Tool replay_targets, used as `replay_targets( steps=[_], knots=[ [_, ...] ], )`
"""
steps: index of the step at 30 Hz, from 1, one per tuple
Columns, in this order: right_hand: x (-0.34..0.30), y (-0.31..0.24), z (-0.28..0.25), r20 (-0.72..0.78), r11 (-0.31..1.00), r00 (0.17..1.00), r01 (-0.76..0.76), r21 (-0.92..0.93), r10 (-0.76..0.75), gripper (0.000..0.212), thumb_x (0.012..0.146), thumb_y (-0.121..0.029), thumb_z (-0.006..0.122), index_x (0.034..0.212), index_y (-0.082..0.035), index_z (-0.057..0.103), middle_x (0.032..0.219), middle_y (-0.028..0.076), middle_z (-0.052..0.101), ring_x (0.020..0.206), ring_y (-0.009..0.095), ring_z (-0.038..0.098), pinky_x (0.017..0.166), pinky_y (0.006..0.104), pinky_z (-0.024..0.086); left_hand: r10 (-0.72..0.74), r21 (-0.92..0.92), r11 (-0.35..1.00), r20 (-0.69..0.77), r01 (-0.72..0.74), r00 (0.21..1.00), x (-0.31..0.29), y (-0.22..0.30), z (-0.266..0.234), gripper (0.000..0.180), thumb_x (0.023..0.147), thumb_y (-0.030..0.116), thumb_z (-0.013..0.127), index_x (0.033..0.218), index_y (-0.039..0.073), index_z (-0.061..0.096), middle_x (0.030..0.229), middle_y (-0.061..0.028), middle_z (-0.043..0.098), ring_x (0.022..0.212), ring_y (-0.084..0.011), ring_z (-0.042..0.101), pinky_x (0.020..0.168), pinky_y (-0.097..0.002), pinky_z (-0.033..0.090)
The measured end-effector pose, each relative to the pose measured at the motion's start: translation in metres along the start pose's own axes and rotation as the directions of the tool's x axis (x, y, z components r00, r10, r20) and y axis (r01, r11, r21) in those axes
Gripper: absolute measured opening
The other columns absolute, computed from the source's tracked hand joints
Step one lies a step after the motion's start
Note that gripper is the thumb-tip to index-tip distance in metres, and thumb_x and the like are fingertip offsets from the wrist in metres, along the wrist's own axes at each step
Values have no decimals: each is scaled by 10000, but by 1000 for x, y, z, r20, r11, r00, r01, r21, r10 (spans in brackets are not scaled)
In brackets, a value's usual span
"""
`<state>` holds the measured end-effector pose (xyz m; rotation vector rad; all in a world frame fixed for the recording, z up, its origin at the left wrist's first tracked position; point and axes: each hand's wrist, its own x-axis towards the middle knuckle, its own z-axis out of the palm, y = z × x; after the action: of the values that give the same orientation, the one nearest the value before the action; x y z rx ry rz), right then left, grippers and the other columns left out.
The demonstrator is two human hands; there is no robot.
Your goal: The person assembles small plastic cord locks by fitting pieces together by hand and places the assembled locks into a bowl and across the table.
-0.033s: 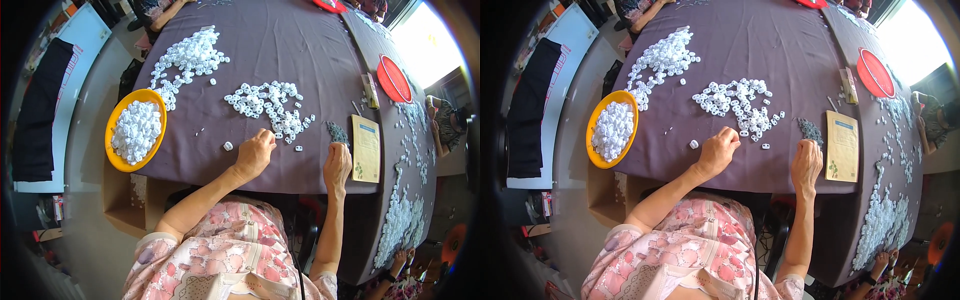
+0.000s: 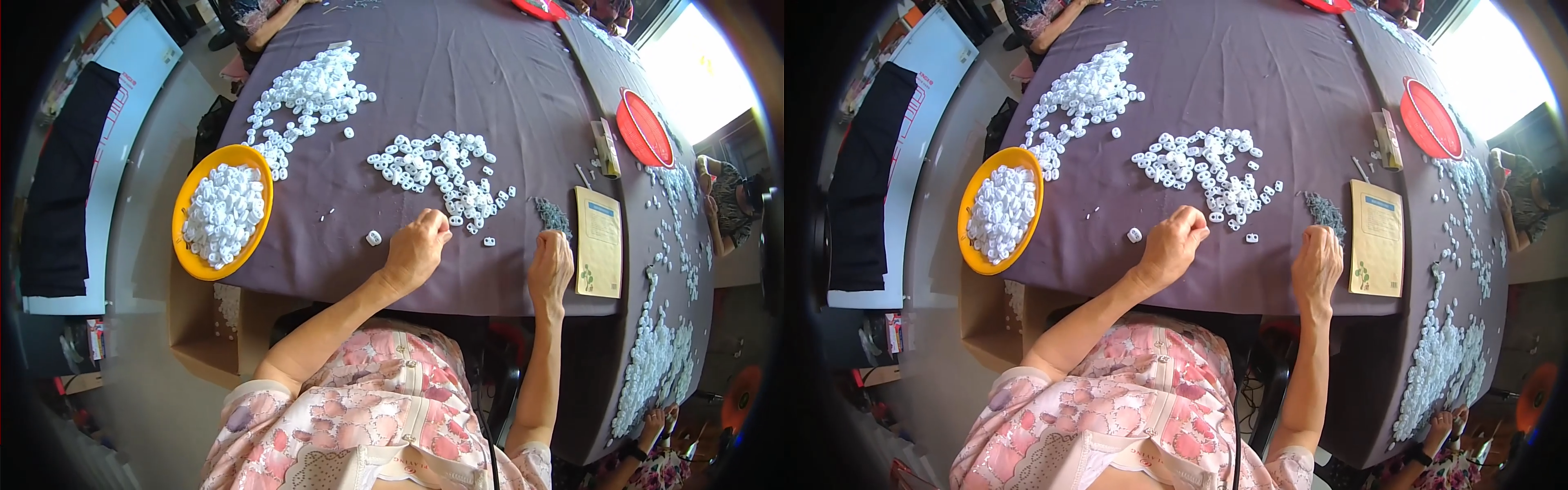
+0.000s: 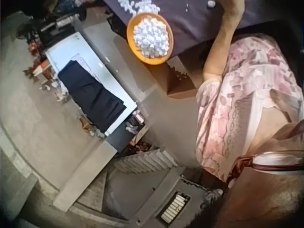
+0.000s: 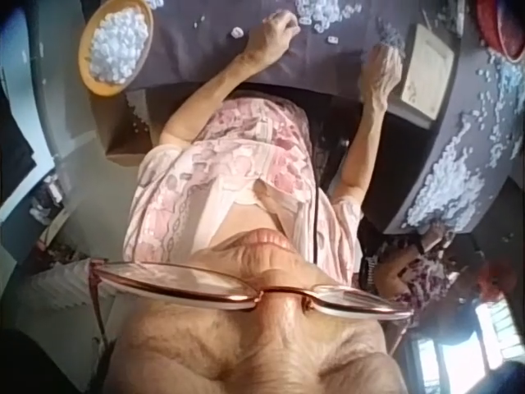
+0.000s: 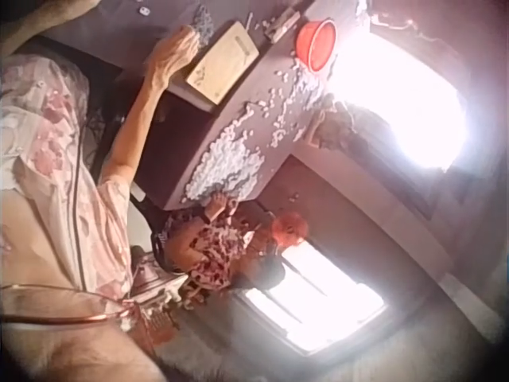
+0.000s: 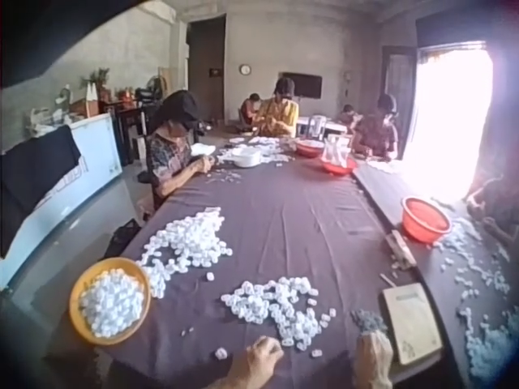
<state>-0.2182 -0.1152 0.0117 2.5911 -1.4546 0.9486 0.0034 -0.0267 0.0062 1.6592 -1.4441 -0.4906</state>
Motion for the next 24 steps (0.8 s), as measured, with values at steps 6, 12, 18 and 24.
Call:
replay_targets(
  steps=[6,12,18,24],
  knots=[
    [1,0,4,41,994,999,38,-102,-34,36,798,-22,519,824,-47,527,791,99,539,766,294,541,678,394,434,-133,-347,928,42,139,990,-4,-8,-7,81,840,71,604,833,15,545,662,-52,582,551,-144,534,513,-275,426],
    [3,-2,3,106,996,991,76,50,-81,146,777,24,532,886,-26,615,863,115,581,815,300,576,698,394,472,-190,-412,889,68,201,979,-8,-8,-9,79,857,108,609,842,33,590,632,24,550,496,-35,485,434,-205,399],
    [1,-3,-5,104,986,991,65,152,-81,217,765,79,522,939,-13,613,854,119,588,813,299,579,705,382,478,-222,-481,842,105,245,969,-14,-10,-6,70,855,106,613,846,37,602,630,24,548,506,-30,500,412,-194,398],
    [4,6,-6,116,939,989,-126,321,93,261,766,79,528,998,-17,601,828,149,588,751,294,598,664,353,472,-161,-448,884,-21,135,987,-18,-12,-1,68,857,78,607,907,32,618,674,12,562,523,-34,498,440,-194,411]
  ],
)
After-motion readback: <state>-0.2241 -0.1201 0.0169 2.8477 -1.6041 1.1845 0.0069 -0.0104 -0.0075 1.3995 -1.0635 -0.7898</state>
